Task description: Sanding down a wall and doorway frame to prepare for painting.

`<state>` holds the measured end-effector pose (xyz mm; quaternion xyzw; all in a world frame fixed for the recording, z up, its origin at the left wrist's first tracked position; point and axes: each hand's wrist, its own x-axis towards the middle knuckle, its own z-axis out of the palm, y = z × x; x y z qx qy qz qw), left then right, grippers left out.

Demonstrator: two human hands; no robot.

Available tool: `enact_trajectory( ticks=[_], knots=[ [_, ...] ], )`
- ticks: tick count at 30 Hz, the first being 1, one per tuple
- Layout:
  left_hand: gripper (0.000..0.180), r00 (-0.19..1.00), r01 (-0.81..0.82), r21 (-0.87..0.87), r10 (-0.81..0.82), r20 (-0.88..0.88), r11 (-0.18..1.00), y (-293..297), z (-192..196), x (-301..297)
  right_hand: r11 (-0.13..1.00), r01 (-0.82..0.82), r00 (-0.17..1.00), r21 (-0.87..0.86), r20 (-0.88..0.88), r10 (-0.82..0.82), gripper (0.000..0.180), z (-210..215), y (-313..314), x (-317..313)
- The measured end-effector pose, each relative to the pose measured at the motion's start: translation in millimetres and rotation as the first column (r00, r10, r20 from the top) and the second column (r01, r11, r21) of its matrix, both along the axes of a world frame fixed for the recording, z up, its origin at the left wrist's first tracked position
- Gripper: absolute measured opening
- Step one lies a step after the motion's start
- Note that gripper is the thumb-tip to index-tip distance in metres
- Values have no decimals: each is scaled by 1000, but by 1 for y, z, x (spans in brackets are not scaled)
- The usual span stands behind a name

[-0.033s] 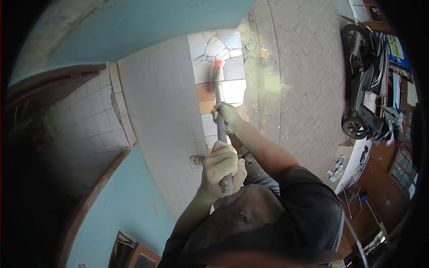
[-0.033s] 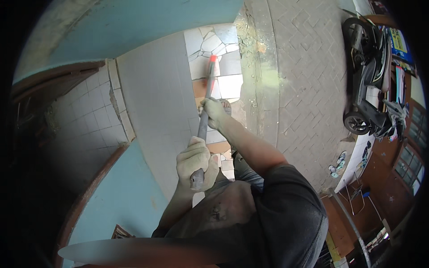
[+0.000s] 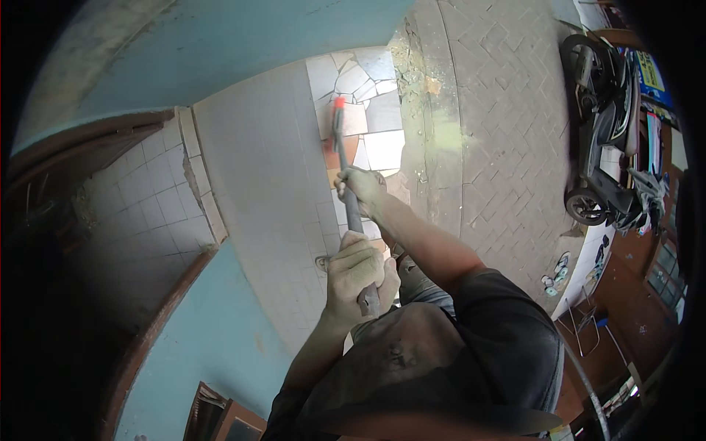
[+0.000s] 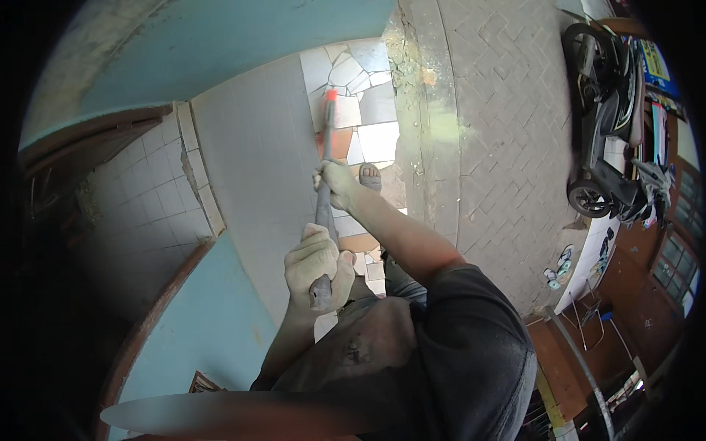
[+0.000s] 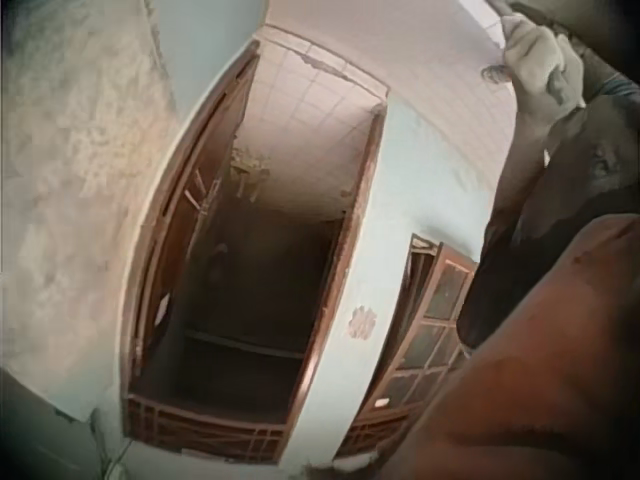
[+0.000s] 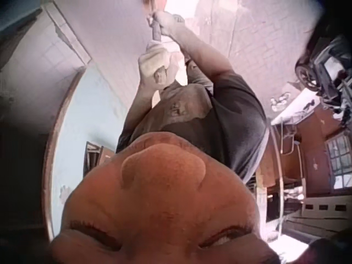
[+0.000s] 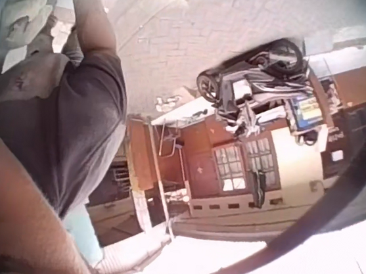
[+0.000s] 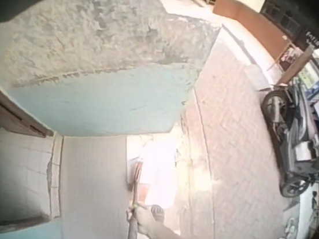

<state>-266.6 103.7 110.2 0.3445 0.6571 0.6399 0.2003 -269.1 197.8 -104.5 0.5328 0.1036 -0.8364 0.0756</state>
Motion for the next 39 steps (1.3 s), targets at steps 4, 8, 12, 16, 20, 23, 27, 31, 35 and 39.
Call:
enact_trajectory(
  ticks=[4, 8, 12, 16, 20, 23, 27, 31, 35, 39],
  knots=[
    [35, 987, -69, -204, 36, -159, 977, 25, -60, -10, 940, -328, 936, 92, -104, 337, 2, -71, -7, -71],
    [30, 993, 81, -212, -97, -67, 974, 54, -103, -19, 970, -204, 979, 132, 29, 202, 12, -117, 52, -50],
    [26, 929, 367, -40, -364, 62, 929, 115, -95, 15, 996, -33, 991, 85, 132, 21, 14, -146, 131, 58],
    [27, 882, 468, 18, -468, 58, 884, 144, -82, 32, 984, 158, 960, 83, 220, -173, 10, -99, 170, 108],
    [31, 847, 499, 90, -507, 162, 862, 125, -27, 24, 857, 421, 861, 297, 168, -481, 7, -14, 160, 134],
    [33, 792, 469, 168, -497, 356, 867, 102, -26, 21, 733, 542, 761, 412, 130, -636, 10, -41, 132, 175],
    [27, 714, 489, 149, -492, 498, 860, 69, -60, 23, 625, 619, 598, 476, 230, -768, 27, -73, 94, 195],
    [19, 716, 608, 94, -596, 363, 788, 75, -100, 30, 619, 563, 567, 547, 289, -771, 26, -98, 94, 205],
    [30, 656, 706, 85, -695, 295, 703, 108, -87, 39, 708, 277, 687, 650, 381, -619, 12, -100, 128, 223],
    [27, 724, 643, 17, -615, 312, 766, 148, -144, 69, 700, 381, 685, 605, 324, -653, 10, -121, 191, 215]
  ],
)
